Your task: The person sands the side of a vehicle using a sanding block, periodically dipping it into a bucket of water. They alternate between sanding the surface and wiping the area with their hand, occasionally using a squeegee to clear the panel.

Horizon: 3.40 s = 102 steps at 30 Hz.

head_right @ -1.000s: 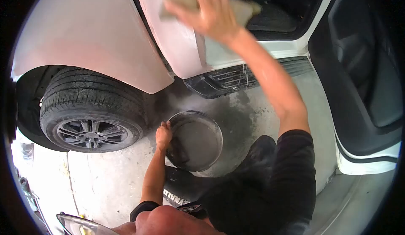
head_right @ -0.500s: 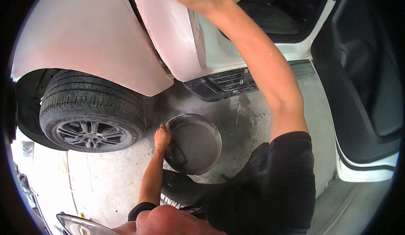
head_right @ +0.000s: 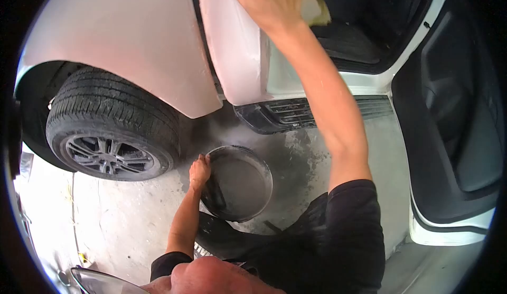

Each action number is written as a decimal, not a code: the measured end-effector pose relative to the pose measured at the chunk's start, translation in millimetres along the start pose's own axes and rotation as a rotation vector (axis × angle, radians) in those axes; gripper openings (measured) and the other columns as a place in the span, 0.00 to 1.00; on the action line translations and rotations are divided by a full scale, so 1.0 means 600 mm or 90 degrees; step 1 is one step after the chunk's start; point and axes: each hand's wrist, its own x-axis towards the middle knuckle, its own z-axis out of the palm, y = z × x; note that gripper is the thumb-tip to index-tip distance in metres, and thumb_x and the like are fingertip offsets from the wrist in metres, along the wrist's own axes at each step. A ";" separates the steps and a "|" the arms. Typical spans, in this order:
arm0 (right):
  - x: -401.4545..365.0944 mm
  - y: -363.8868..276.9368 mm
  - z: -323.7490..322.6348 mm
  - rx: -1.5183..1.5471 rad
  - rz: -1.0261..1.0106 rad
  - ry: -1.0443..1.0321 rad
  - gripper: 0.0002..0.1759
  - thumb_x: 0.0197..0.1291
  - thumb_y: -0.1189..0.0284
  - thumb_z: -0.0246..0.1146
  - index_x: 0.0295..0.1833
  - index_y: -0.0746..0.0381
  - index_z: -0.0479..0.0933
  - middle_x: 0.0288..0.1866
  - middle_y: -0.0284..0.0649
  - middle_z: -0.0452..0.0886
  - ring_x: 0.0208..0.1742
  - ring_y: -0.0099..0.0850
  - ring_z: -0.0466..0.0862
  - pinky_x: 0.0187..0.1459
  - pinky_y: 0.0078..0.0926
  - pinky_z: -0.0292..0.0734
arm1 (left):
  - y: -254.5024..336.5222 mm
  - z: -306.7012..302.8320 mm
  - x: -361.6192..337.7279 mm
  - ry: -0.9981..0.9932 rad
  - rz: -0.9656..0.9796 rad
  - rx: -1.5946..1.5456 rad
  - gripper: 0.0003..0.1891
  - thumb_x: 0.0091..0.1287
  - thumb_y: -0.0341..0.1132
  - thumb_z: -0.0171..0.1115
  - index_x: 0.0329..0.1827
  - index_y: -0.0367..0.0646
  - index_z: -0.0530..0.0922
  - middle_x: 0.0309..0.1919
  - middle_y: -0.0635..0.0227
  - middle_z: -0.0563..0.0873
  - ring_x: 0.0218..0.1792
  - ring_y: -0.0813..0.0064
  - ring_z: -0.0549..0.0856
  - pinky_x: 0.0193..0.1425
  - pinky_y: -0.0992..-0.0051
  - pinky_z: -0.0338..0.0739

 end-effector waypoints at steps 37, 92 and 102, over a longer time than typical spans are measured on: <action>0.121 -0.004 -0.008 -0.025 -0.002 0.062 0.30 0.62 0.57 0.72 0.70 0.34 0.78 0.64 0.56 0.72 0.57 0.53 0.76 0.48 0.48 0.75 | -0.011 0.003 0.002 0.008 0.003 -0.056 0.27 0.82 0.53 0.45 0.54 0.36 0.80 0.47 0.38 0.88 0.50 0.37 0.87 0.57 0.46 0.81; -0.117 0.029 -0.022 0.075 -0.030 0.024 0.41 0.53 0.57 0.79 0.74 0.32 0.74 0.68 0.56 0.71 0.64 0.54 0.75 0.60 0.50 0.76 | 0.005 -0.008 -0.002 0.020 0.013 -0.017 0.27 0.83 0.53 0.44 0.49 0.35 0.80 0.44 0.37 0.88 0.49 0.35 0.87 0.55 0.45 0.81; 0.103 0.050 -0.016 0.028 -0.010 0.122 0.32 0.62 0.63 0.74 0.73 0.44 0.77 0.67 0.61 0.70 0.61 0.53 0.74 0.56 0.53 0.73 | 0.004 -0.004 -0.001 0.019 0.007 -0.010 0.27 0.83 0.53 0.44 0.48 0.35 0.80 0.43 0.38 0.88 0.48 0.36 0.87 0.54 0.46 0.81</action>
